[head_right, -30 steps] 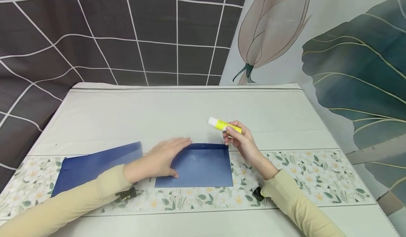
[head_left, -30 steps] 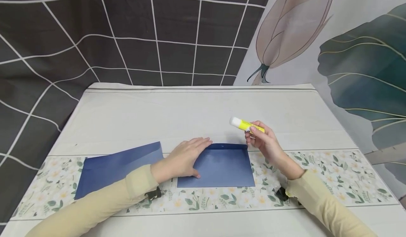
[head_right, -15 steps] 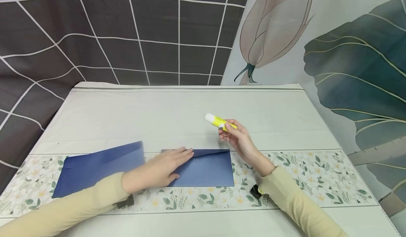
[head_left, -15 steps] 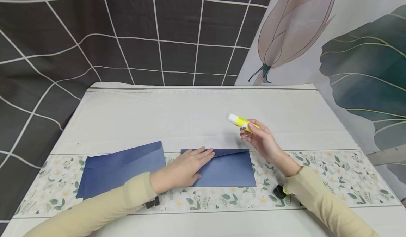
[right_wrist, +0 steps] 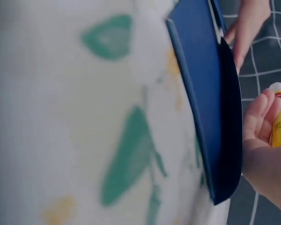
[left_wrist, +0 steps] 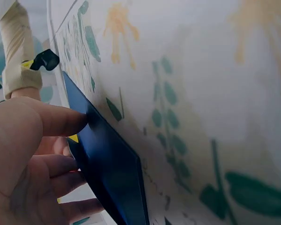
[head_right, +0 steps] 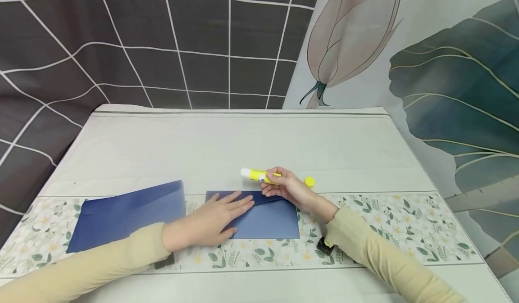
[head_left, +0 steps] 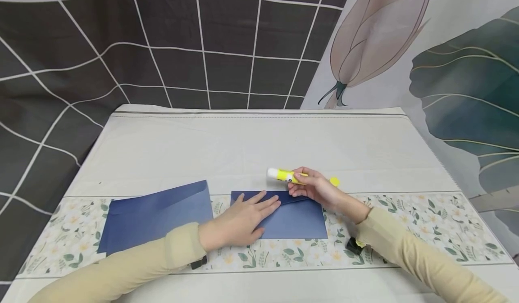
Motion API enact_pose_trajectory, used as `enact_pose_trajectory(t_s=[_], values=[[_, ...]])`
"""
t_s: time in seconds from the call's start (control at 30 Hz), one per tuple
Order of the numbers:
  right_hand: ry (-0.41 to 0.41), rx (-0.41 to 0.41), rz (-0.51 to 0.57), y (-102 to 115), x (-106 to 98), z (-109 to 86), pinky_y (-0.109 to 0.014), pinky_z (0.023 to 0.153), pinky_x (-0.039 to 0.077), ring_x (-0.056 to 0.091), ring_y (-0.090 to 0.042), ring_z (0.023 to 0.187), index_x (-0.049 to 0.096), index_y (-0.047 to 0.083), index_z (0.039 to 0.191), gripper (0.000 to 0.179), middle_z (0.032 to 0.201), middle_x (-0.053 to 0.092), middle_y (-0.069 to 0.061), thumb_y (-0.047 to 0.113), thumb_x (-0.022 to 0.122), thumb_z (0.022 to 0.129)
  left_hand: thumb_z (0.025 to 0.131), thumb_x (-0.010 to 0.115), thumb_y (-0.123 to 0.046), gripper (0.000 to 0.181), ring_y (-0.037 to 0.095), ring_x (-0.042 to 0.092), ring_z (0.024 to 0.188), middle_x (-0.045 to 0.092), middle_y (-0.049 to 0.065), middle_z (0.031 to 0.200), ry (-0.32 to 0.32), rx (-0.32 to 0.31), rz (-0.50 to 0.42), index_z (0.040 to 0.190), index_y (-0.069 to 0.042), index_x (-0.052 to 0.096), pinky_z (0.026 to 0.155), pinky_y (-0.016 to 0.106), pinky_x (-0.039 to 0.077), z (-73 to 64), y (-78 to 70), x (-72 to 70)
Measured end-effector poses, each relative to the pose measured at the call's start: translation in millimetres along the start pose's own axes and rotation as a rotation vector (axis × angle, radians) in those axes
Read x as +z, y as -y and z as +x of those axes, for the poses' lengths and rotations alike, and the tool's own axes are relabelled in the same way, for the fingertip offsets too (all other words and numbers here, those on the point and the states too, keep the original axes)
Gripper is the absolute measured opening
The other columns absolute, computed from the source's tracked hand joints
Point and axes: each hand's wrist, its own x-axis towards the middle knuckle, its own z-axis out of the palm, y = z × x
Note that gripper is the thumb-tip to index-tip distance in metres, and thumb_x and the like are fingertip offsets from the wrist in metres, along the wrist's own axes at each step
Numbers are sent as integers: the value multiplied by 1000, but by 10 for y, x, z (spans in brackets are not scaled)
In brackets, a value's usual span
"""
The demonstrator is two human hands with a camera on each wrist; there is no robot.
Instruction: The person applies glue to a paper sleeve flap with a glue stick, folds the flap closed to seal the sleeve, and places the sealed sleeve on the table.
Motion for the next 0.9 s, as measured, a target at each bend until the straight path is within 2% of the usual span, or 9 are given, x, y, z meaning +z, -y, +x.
enact_pose_trajectory(t_s=[0.17, 0.4, 0.67, 0.9], values=[[12, 36, -39, -40, 6, 9, -22, 81, 55, 66, -8, 82, 40, 0, 117, 24, 93, 62, -2, 19, 40, 103, 97, 53, -36, 61, 29, 24, 146, 25, -3, 159, 13, -10, 12, 151, -17, 32, 103, 67, 35, 9, -28, 6], [24, 61, -67, -69, 8, 24, -22, 83, 55, 66, -10, 86, 39, 1, 116, 21, 93, 62, -3, 18, 39, 103, 98, 49, -37, 58, 30, 23, 147, 27, -1, 158, 5, -13, 37, 150, -15, 35, 103, 67, 34, 10, -48, 27], [23, 63, -108, -114, 6, 30, -22, 87, 54, 66, -10, 90, 38, -3, 118, 26, 94, 62, -4, 19, 39, 103, 98, 49, -36, 57, 30, 22, 147, 28, 0, 158, -5, -23, 26, 149, -15, 36, 103, 69, 33, 0, -60, 55], [51, 39, -166, -164, 10, 10, -20, 90, 51, 65, -8, 98, 37, -5, 121, 34, 103, 66, -4, 23, 42, 102, 98, 49, -38, 59, 29, 19, 148, 24, -2, 158, 15, -36, 28, 150, -16, 34, 103, 69, 32, 19, -79, 60]])
